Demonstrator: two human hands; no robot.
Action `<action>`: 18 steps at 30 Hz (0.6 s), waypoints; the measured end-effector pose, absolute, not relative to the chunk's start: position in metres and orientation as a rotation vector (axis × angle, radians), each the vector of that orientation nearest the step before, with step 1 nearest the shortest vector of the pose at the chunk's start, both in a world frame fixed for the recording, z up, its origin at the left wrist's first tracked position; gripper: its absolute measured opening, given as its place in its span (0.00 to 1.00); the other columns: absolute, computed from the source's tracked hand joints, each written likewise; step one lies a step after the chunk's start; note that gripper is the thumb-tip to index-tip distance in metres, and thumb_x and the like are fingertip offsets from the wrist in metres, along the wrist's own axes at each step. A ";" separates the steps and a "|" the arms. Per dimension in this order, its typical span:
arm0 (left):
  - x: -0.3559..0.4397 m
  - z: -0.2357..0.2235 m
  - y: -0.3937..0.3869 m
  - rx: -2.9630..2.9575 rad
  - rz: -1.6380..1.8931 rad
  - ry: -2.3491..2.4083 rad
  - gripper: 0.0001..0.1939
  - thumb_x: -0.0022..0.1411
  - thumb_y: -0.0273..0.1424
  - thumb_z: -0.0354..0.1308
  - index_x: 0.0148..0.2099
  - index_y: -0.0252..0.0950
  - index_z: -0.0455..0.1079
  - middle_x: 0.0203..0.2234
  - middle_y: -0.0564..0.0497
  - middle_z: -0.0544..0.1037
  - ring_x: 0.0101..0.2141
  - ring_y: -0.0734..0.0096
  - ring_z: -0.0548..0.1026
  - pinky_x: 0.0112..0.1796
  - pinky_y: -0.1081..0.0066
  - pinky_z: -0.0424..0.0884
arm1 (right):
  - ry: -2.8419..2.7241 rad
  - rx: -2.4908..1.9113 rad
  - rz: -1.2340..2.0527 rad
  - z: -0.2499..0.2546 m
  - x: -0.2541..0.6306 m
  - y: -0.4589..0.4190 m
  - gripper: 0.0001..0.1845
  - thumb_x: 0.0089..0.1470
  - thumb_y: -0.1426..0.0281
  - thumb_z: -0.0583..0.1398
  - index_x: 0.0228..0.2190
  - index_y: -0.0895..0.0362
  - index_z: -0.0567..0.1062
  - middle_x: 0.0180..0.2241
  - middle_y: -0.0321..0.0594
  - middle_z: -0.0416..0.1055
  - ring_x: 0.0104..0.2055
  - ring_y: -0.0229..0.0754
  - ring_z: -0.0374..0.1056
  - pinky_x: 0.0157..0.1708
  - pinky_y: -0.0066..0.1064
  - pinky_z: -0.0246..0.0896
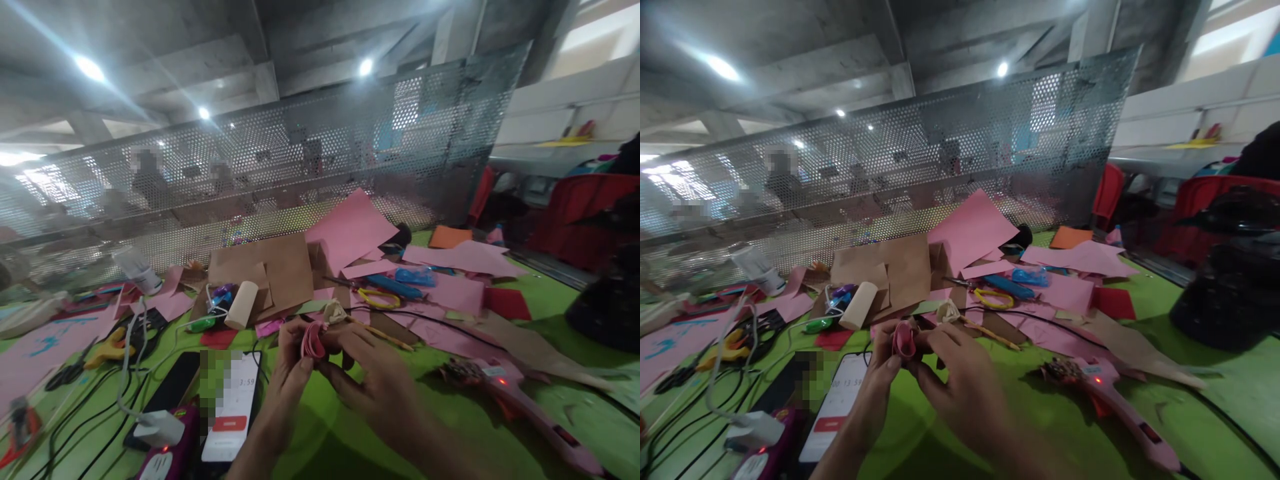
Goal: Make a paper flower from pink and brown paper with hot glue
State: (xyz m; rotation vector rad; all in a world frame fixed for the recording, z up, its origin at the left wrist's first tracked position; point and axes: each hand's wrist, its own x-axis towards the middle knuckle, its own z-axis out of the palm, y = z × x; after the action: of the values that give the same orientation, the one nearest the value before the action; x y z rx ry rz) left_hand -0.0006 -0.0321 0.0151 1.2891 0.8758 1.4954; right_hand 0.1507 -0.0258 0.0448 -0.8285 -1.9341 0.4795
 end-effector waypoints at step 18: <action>-0.001 0.004 -0.028 1.308 1.416 0.770 0.15 0.62 0.42 0.56 0.48 0.42 0.65 0.40 0.50 0.72 0.41 0.62 0.69 0.42 0.67 0.66 | -2.078 -0.863 0.404 0.045 0.158 -0.023 0.10 0.57 0.75 0.60 0.41 0.53 0.73 0.40 0.43 0.72 0.42 0.47 0.68 0.39 0.37 0.64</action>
State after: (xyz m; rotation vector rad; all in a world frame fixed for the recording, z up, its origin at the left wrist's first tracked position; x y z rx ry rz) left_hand -0.0010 -0.0275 0.0035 1.3081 0.7705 1.4158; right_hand 0.1582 -0.0230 0.0449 -0.8632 -2.0783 0.4044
